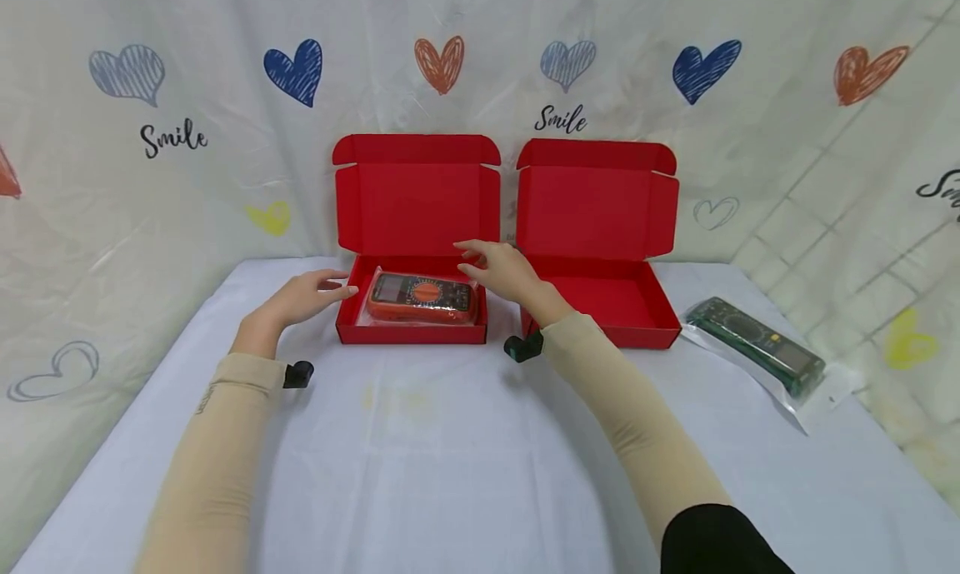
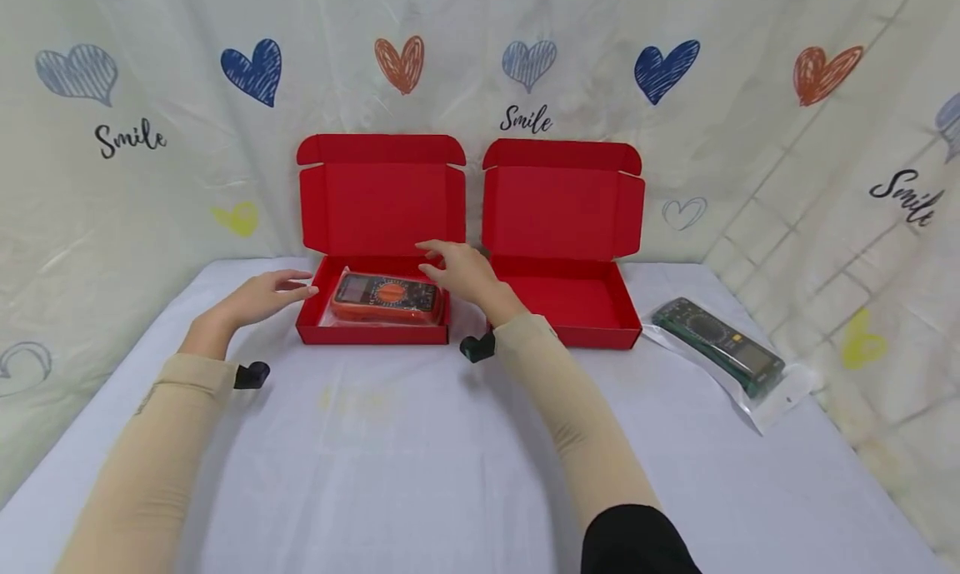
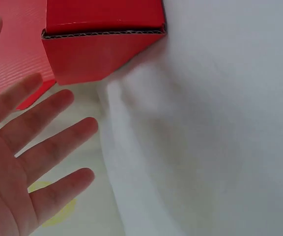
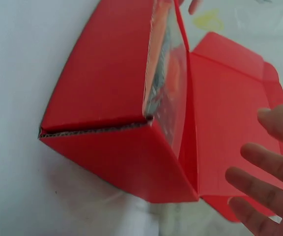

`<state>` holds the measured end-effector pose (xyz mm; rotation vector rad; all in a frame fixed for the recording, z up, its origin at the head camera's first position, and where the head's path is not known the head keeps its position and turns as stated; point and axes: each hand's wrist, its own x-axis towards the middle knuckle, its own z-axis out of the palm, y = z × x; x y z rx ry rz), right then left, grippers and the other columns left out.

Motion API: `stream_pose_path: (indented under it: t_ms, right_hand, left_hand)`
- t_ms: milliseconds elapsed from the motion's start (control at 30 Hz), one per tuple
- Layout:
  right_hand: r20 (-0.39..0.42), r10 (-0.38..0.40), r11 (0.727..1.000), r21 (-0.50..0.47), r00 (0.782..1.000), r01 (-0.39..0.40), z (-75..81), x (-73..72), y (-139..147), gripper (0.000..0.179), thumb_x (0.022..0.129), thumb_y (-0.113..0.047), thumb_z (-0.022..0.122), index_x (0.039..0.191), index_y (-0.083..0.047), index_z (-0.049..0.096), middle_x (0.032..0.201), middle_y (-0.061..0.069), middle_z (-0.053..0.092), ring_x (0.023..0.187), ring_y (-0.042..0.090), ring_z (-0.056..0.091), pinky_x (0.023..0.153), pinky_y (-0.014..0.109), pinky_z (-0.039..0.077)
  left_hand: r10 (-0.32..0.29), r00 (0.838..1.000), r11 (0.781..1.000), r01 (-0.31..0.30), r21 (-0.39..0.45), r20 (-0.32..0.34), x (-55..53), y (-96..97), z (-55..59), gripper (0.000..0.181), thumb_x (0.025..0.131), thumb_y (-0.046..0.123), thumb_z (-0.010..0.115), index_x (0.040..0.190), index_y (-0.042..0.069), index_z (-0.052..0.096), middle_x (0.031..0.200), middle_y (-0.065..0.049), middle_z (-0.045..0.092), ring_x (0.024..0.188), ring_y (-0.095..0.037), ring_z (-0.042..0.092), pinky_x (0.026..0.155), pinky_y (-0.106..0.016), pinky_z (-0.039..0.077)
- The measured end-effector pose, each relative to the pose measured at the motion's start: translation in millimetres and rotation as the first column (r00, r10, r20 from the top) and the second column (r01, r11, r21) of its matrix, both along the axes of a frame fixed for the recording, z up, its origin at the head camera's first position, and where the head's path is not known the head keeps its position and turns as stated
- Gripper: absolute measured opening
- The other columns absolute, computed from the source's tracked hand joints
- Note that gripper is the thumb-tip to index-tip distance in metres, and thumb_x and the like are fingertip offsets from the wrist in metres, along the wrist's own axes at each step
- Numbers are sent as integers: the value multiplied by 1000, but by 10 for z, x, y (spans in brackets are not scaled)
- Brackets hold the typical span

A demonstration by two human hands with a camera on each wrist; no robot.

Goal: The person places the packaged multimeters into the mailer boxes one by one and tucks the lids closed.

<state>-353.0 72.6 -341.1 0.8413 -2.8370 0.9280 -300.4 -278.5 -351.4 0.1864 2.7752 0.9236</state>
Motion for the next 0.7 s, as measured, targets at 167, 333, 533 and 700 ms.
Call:
stream_pose_path:
  t_ms: [167,333,533,700]
  right_hand:
    - [1,-99,988,-115,995,99,-19,-5,81,47,101,-25,67,146,-16,58,122,8,70,105,24,66,85,37,59]
    - [16,-176,953,-249,984,174,-37,-21,150,46,101,-22,67,146,-14,58,118,10,70,103,26,66,86,40,59]
    - [0,-270,896,-366,963,251,-112,-80,203,46,101,-17,66,146,-9,56,115,13,71,105,28,67,87,43,58]
    - [16,-331,861,-404,944,309,-178,-129,216,48,100,-16,67,146,-9,56,118,14,70,105,29,68,84,45,57]
  left_hand:
    - [36,997,998,-32,62,-64,-55,27,21,72,104,47,55,159,6,34,152,-28,43,139,-47,39,107,-65,41]
    - [111,985,983,-90,160,-132,-129,73,58,69,104,41,57,161,9,31,151,-27,46,139,-46,42,106,-63,42]
    - [261,946,916,-181,357,-190,-252,116,57,66,106,29,55,162,8,27,146,-28,52,130,-44,53,109,-59,41]
    - [390,914,781,-263,567,-112,-319,179,40,67,107,26,52,164,11,21,149,-26,50,130,-40,55,112,-55,40]
